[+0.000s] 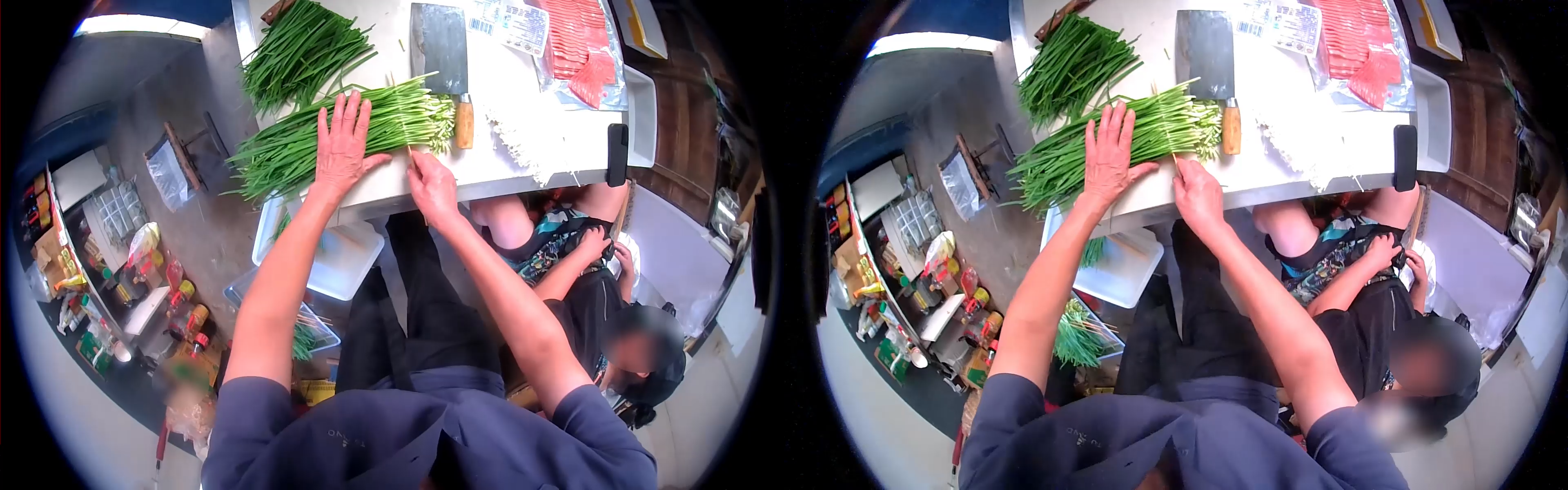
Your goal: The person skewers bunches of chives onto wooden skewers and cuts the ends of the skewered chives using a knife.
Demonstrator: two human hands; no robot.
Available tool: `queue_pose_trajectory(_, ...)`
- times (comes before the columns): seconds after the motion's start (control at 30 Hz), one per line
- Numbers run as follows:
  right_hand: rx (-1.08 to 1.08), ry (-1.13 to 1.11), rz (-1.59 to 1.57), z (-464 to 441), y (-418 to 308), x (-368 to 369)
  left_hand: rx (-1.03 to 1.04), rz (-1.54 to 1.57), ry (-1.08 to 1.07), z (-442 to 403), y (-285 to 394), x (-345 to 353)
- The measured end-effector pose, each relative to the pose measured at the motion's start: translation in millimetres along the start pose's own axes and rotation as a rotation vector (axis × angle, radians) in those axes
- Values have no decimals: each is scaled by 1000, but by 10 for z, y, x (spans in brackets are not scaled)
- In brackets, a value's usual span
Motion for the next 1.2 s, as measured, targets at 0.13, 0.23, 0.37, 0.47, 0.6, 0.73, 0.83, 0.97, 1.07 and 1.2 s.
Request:
queue_pose_trajectory(0.13,31,-15,-32,47,66,25,5,30,-79,-39,-56,1)
queue_pose_trajectory(0.23,-13,97,37,47,14,-2,-21,-1,-81,-38,-60,54)
queue_pose_trajectory(0.37,-28,-74,133,80,-95,-37,-69,-77,-145,-33,-86,85)
queue_pose_trajectory(0.47,-122,-20,149,225,-468,-298,-146,-118,-178,-8,-9,-18)
queue_pose_trajectory(0.6,-168,-89,119,550,-757,-446,-242,340,126,509,195,-481)
queue_pose_trajectory(0.73,-108,-233,23,1074,-537,0,-599,733,326,1719,-36,-718)
queue_pose_trajectory(0.83,24,-479,-84,1412,-791,643,-906,815,284,2900,-452,-429)
queue_pose_trajectory(0.97,-66,-800,-63,1885,-1224,1707,-1408,887,74,4716,-1081,104)
queue_pose_trajectory(1.07,-141,-946,-141,2244,-1610,2434,-1687,835,55,5855,-1395,262)
queue_pose_trajectory(1.2,-20,-1142,-256,2824,-1877,3414,-1994,1187,116,6932,-1498,577)
Point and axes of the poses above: each hand's wrist, its own z-axis away from the middle knuckle, its own x-axis out of the palm, y = z × x, the point moved 8 cm from there along -z, towards the middle knuckle, and after that the axes turned 15 degrees about -x, right-handed, at the moved point
